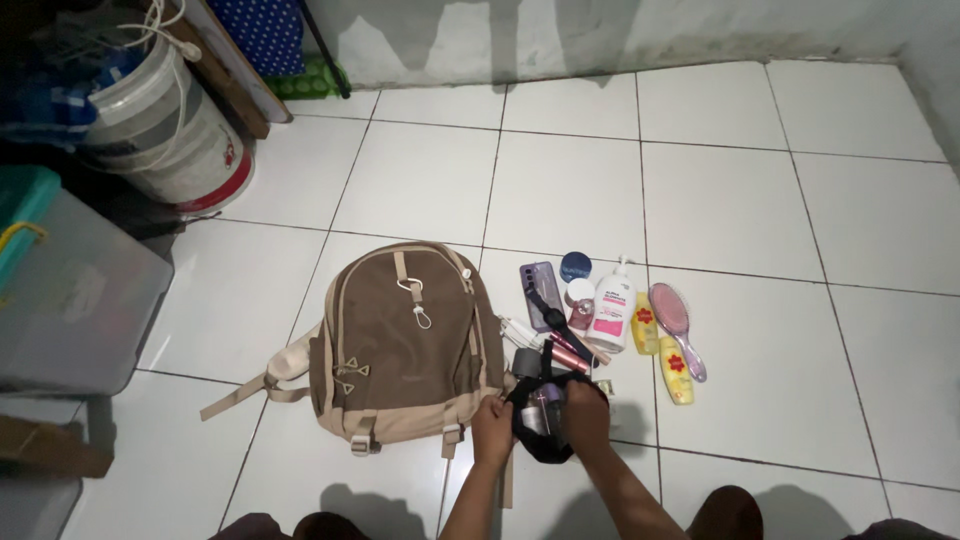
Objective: The person kneels on a tiled floor and takes personal items out of a small backpack, including a phone, a hairdryer, bottles, and a black mesh pouch, placing them on the floor beside the bag. They open and close the backpack compartments and arrange the items in a group on the floor.
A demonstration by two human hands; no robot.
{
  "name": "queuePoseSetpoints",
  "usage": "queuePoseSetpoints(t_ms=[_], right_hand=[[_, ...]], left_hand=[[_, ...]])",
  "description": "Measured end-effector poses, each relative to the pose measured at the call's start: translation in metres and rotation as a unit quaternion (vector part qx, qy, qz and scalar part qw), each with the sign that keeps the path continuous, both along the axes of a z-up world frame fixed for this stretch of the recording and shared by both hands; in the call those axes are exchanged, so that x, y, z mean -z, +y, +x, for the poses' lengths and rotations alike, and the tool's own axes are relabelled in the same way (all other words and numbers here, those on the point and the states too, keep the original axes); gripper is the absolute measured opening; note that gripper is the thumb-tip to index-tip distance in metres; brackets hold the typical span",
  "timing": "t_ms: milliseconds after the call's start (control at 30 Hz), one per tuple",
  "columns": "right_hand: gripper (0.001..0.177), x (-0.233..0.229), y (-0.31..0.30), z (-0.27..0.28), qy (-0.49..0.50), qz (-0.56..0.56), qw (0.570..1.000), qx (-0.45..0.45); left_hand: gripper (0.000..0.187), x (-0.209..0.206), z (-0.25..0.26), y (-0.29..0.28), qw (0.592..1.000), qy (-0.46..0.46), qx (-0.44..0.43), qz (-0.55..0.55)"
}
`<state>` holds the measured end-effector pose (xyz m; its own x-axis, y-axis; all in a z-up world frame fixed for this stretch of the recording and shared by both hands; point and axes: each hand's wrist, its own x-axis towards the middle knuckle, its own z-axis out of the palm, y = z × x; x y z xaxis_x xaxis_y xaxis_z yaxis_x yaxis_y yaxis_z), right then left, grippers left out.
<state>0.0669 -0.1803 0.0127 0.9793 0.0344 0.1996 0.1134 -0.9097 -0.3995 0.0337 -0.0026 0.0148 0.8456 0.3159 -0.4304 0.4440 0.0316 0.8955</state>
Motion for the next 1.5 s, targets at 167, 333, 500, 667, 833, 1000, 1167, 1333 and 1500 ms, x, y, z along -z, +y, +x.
queuePoseSetpoints(t_ms=[167, 333, 500, 667, 833, 1000, 1167, 1333, 1500], right_hand=[[0.008, -0.026, -0.004, 0.015, 0.033, 0.105, 0.991, 0.073], [0.011, -0.021, -0.039, 0.049, -0.168, 0.082, 0.979, 0.086], [0.011, 0.005, -0.061, 0.085, -0.059, 0.11, 0.992, -0.025], [0.015, 0.017, -0.054, 0.096, -0.084, -0.012, 0.996, -0.032], [0.003, 0.022, -0.06, 0.091, -0.058, -0.086, 0.994, 0.015], [0.007, 0.023, -0.068, 0.091, 0.025, -0.115, 0.993, 0.009], [0.01, 0.016, -0.079, 0.087, 0.077, -0.181, 0.98, 0.023], [0.033, 0.007, -0.094, 0.081, 0.048, -0.185, 0.98, 0.057], [0.018, 0.013, -0.084, 0.09, -0.126, -0.091, 0.988, -0.012]], left_hand=[[0.018, -0.003, 0.0, 0.002, 0.998, 0.016, -0.005, -0.053], [0.017, 0.0, -0.003, 0.008, 0.999, 0.03, 0.03, -0.024], [0.017, 0.009, 0.001, 0.009, 0.999, 0.019, 0.041, -0.022], [0.016, 0.021, 0.003, 0.013, 0.998, 0.028, 0.05, -0.024], [0.018, 0.037, 0.006, 0.015, 0.998, -0.004, 0.055, 0.014], [0.018, 0.037, 0.006, 0.015, 0.998, 0.006, 0.054, 0.036], [0.019, 0.033, 0.005, 0.018, 0.993, -0.037, 0.066, 0.089], [0.017, 0.032, 0.008, 0.017, 0.998, 0.042, 0.045, -0.009], [0.018, 0.033, 0.002, 0.015, 0.999, 0.021, 0.043, -0.011]])
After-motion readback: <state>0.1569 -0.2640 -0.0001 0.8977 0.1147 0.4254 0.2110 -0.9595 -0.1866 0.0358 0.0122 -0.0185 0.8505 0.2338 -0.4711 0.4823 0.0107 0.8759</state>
